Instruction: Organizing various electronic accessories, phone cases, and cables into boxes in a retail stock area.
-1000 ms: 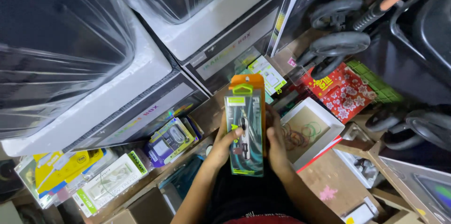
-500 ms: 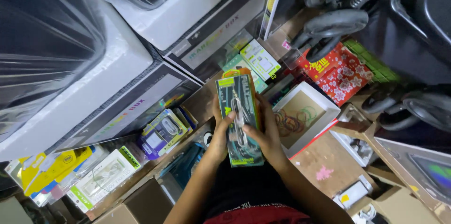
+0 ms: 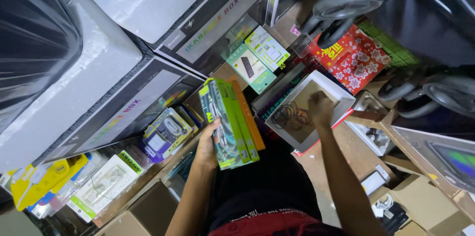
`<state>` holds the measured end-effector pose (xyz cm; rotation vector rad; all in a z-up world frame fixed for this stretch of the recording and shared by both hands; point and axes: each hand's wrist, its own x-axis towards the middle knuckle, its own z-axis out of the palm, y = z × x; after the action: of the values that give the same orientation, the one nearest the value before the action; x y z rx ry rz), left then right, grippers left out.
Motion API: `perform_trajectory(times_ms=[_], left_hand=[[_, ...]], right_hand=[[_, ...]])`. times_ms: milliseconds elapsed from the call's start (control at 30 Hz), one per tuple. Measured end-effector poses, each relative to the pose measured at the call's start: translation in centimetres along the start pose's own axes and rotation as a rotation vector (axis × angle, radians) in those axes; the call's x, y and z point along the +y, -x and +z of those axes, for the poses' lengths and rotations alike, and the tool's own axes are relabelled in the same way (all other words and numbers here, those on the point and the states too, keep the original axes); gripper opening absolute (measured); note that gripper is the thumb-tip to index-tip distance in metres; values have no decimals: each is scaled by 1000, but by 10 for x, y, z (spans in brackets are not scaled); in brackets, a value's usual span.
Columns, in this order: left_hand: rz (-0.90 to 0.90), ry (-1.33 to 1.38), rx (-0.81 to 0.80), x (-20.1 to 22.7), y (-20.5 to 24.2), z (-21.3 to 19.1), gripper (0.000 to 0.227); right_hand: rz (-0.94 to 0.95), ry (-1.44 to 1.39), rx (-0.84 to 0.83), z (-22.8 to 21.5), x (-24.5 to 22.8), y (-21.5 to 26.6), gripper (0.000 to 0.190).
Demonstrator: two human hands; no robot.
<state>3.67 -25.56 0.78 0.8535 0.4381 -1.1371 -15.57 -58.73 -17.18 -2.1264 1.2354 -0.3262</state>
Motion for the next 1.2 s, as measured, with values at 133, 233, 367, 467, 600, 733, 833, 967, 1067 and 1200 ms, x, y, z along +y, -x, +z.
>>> perform_trajectory(times_ms=[133,233,367,467,600,733,833,967,1067,1200], left_hand=[[61,19,-29,1,9,-17,41],[68,54,-25,-1,19,-21,39],[64,46,-3,-1,26,-23,41],[56,60,10,-2,29,-23,44],[87,46,-6,-4,33,-25,45],[82,30,-19,-7,35,-25,45],[72,13,-16,-8,36,-20,45],[80,7,-33,-16,32,-23,44],[80,12,-38,-17,33,-22,45],[42,16,-43,-20,36,-23,47]], right_hand=[[-26,253,55,3,28,-3,22],[-100,374,173,3,31,0,24],[-109,321,90,7,44,-10,24],[-167,277,50,5,60,-16,23],[-131,-23,-117,-33,33,-10,22],[-105,-318,-176,-41,38,-10,13],[-22,-822,-269,-46,32,-7,12],[235,-1084,-277,-52,16,7,12],[310,-1173,-353,-50,7,10,13],[300,-1106,-417,-36,27,14,21]])
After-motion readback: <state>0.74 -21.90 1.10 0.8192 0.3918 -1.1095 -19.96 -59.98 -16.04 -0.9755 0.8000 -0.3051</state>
